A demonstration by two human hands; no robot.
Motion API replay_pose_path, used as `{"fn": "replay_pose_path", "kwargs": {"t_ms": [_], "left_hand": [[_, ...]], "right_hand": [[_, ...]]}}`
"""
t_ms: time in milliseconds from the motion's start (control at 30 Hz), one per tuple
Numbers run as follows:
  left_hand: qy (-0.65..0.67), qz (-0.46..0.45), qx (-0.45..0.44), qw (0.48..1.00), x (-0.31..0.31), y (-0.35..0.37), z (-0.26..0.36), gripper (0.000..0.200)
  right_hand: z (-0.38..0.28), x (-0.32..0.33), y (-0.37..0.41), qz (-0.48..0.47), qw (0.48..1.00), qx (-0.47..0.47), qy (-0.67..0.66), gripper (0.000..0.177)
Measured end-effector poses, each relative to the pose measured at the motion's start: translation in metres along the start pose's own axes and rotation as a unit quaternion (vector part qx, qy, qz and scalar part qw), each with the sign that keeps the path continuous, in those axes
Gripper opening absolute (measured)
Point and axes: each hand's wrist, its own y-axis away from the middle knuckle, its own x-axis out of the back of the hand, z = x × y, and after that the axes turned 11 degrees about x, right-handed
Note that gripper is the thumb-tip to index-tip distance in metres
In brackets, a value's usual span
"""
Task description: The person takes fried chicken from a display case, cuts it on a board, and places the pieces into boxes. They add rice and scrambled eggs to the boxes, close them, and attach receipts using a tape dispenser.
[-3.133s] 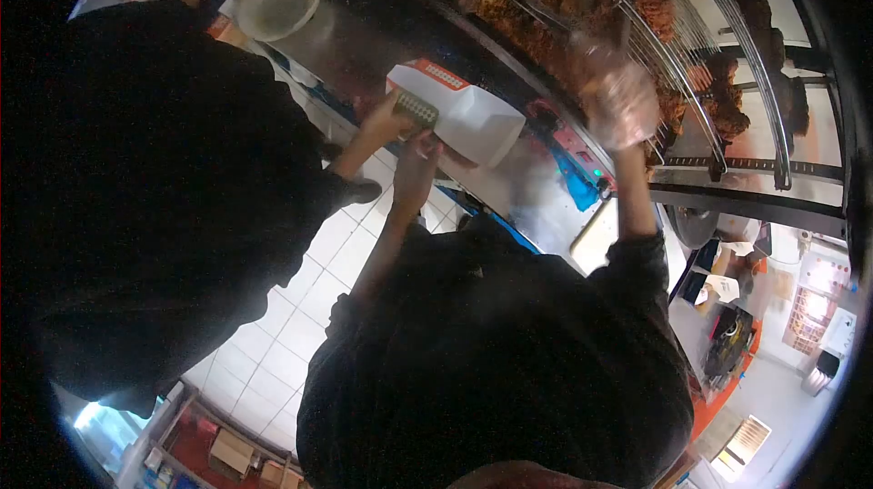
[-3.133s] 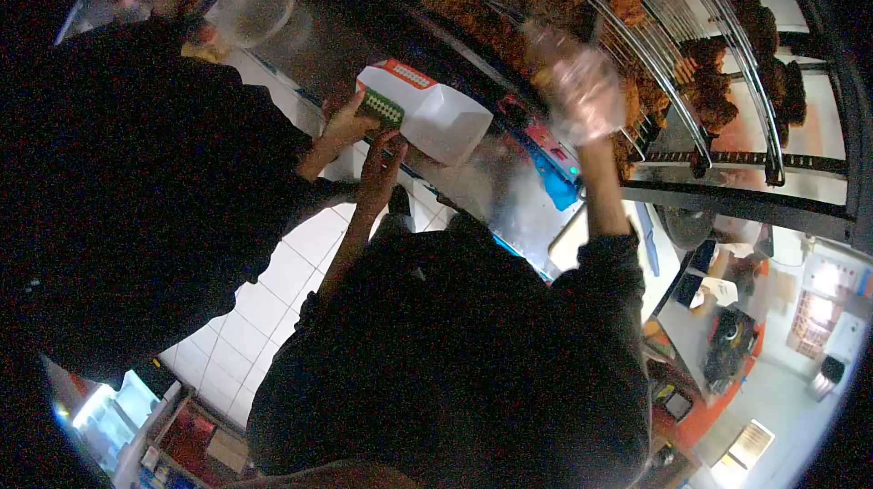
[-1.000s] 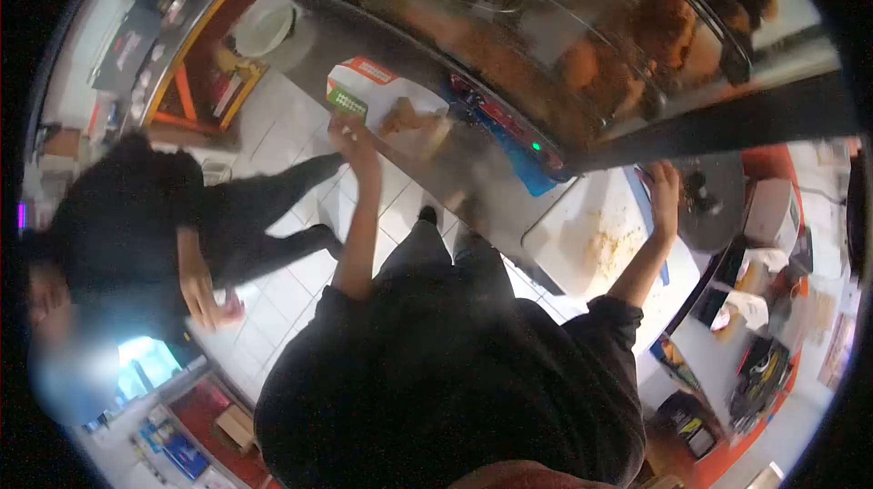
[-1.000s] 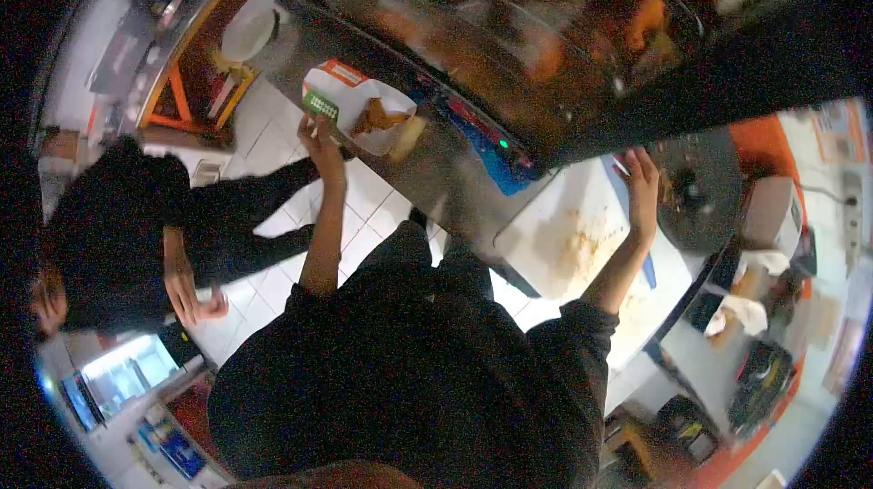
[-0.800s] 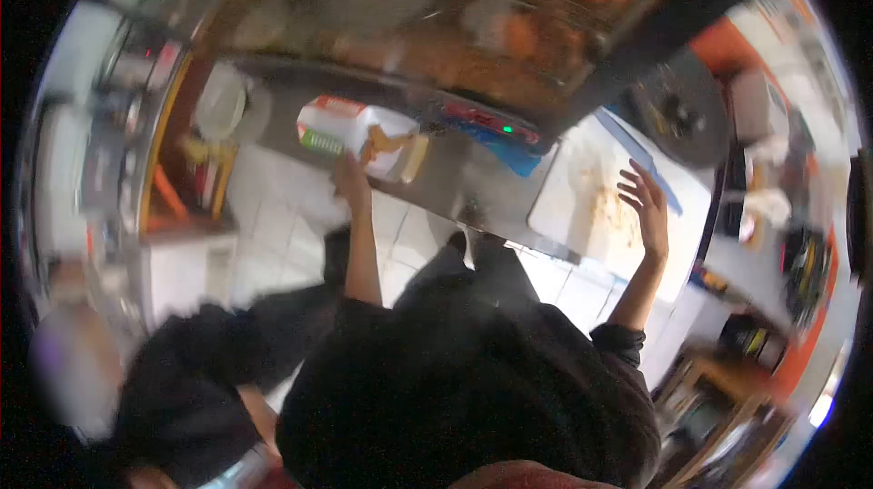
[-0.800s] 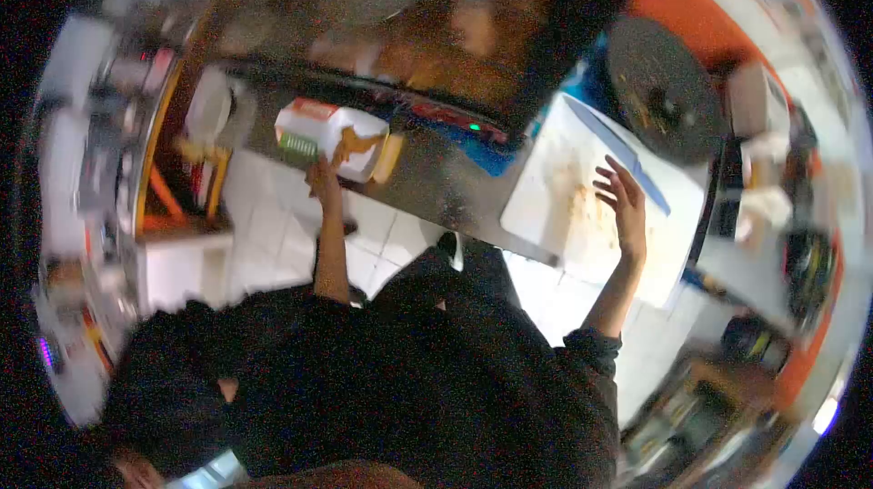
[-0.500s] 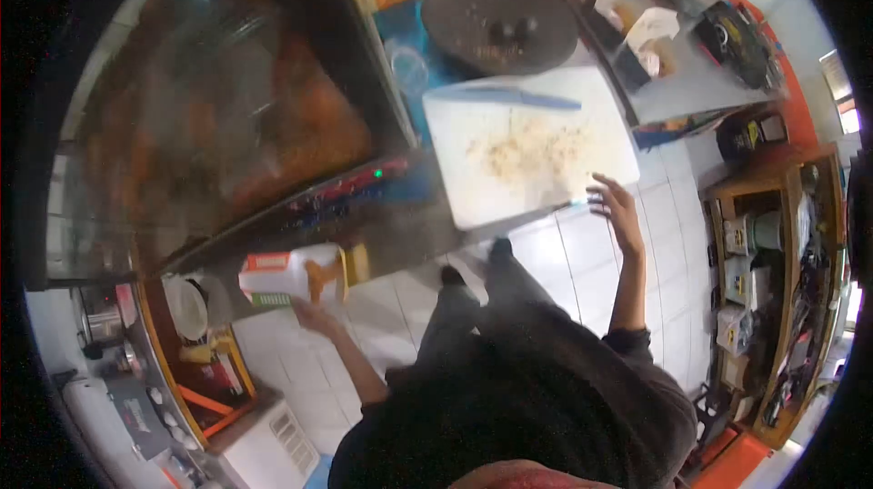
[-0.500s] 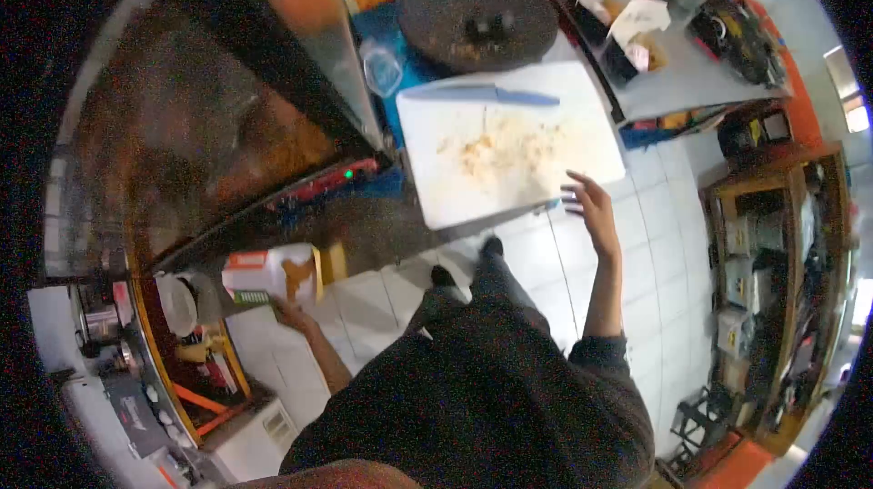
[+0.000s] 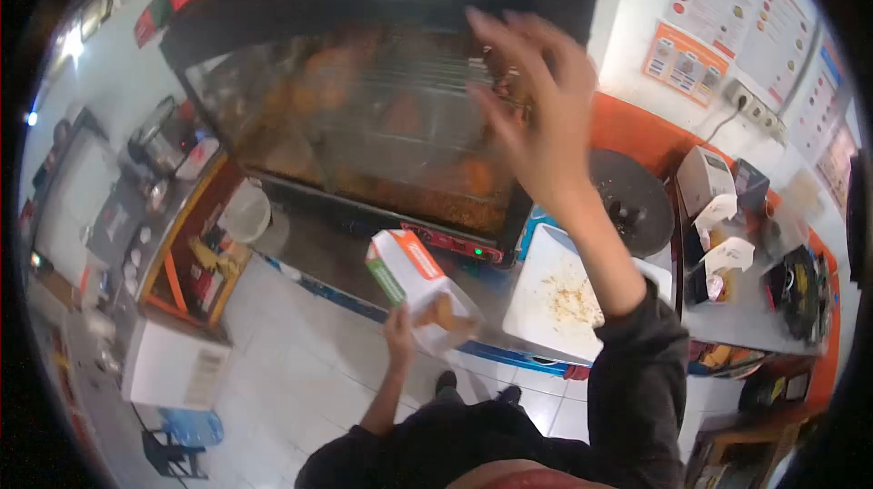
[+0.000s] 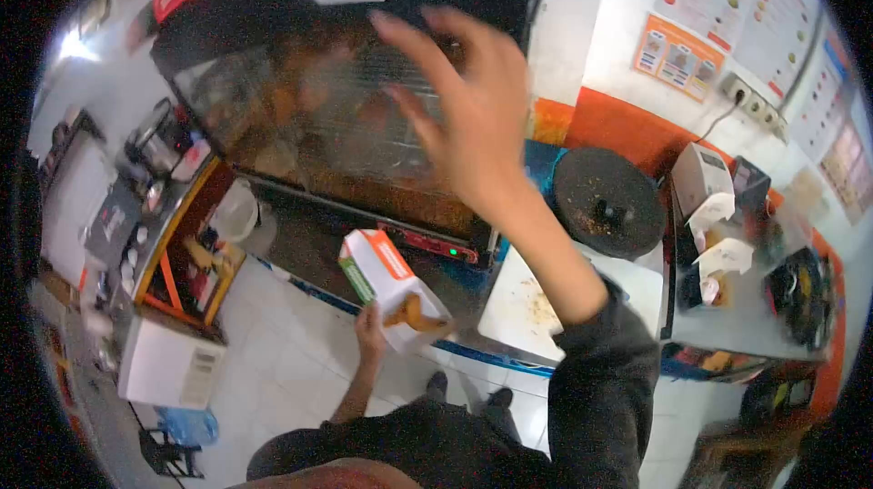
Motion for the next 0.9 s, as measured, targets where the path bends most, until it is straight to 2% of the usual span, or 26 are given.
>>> {"fn": "replay_pose_path", "kwargs": {"t_ms": [33,67,100,167,200,233,267,300,333,367,400,433,500,533,567,600,633,667,700,767,800,833,900], "left_hand": [[0.006,-0.018,-0.001,1.000,-0.017,0.009,0.028,0.032],[-0.023,-0.044,0.049,0.998,-0.025,0.008,0.015,0.035],[0.008,-0.076,0.048,0.996,-0.039,0.016,0.032,0.036],[0.048,-0.135,0.053,0.988,-0.058,0.023,0.025,0.037],[0.031,-0.173,0.060,0.983,-0.065,0.033,0.025,0.037],[0.028,-0.185,0.053,0.981,-0.078,0.045,0.031,0.037],[0.023,-0.203,0.048,0.978,-0.086,0.055,0.035,0.037],[-0.005,-0.254,0.059,0.965,-0.093,0.070,0.037,0.037],[-0.016,-0.279,0.095,0.955,-0.100,0.084,0.040,0.036],[-0.027,-0.299,0.130,0.945,-0.116,0.103,0.052,0.035],[-0.012,-0.292,0.073,0.954,-0.136,0.126,0.063,0.033],[-0.028,-0.331,0.076,0.940,-0.153,0.147,0.056,0.033],[-0.028,-0.279,0.110,0.953,-0.212,0.197,0.036,0.031],[-0.082,-0.343,0.052,0.934,-0.233,0.212,0.018,0.031],[-0.052,-0.367,0.123,0.920,-0.265,0.240,0.018,0.034],[-0.031,-0.396,0.106,0.911,-0.299,0.274,0.023,0.034],[-0.012,-0.422,0.091,0.902,-0.301,0.269,0.043,0.035],[-0.044,-0.440,0.082,0.893,-0.325,0.287,0.041,0.035],[-0.081,-0.454,0.075,0.884,-0.344,0.302,0.040,0.035],[-0.068,-0.515,0.068,0.852,-0.383,0.330,0.054,0.035],[-0.063,-0.527,0.097,0.842,-0.434,0.361,0.056,0.035],[-0.070,-0.537,0.098,0.835,-0.457,0.374,0.074,0.035],[-0.042,-0.563,0.045,0.824,-0.504,0.386,0.081,0.034]], "right_hand": [[0.003,-0.019,-0.032,0.055,0.998,0.005,0.020,0.054],[0.008,-0.041,-0.055,0.062,0.998,-0.005,0.020,0.054],[0.011,-0.057,-0.074,0.067,0.997,-0.015,0.023,0.054],[0.003,-0.074,-0.094,-0.128,0.991,-0.042,-0.003,0.050],[0.001,-0.095,-0.072,0.027,0.982,-0.009,-0.189,0.049],[-0.014,-0.071,-0.051,0.012,0.967,-0.032,-0.254,0.046],[-0.027,-0.047,-0.024,0.079,0.960,0.043,-0.266,0.043],[-0.040,-0.008,0.013,-0.083,0.959,-0.005,-0.271,0.040],[-0.053,0.041,0.048,-0.075,0.958,-0.019,-0.278,0.038],[-0.059,0.091,0.072,-0.234,0.916,-0.128,-0.301,0.043],[-0.055,0.141,0.103,-0.216,0.902,-0.171,-0.332,0.049],[-0.051,0.193,0.138,-0.170,0.916,-0.215,-0.294,0.051],[-0.032,0.292,0.205,-0.104,0.919,-0.323,-0.202,0.057],[-0.027,0.352,0.223,-0.062,0.910,-0.361,-0.192,0.059],[-0.027,0.413,0.235,-0.065,0.893,-0.417,-0.156,0.060],[-0.025,0.462,0.264,-0.066,0.910,-0.407,-0.041,0.061],[-0.030,0.471,0.260,-0.059,0.906,-0.418,0.013,0.066],[-0.040,0.511,0.276,-0.027,0.871,-0.491,0.028,0.070],[-0.045,0.539,0.300,0.067,0.830,-0.554,0.007,0.071],[-0.055,0.591,0.329,0.095,0.790,-0.602,0.069,0.072],[-0.039,0.634,0.359,0.127,0.771,-0.621,0.061,0.076],[-0.037,0.651,0.368,0.121,0.767,-0.627,0.059,0.076],[-0.030,0.674,0.389,0.101,0.740,-0.658,0.095,0.082]]}}
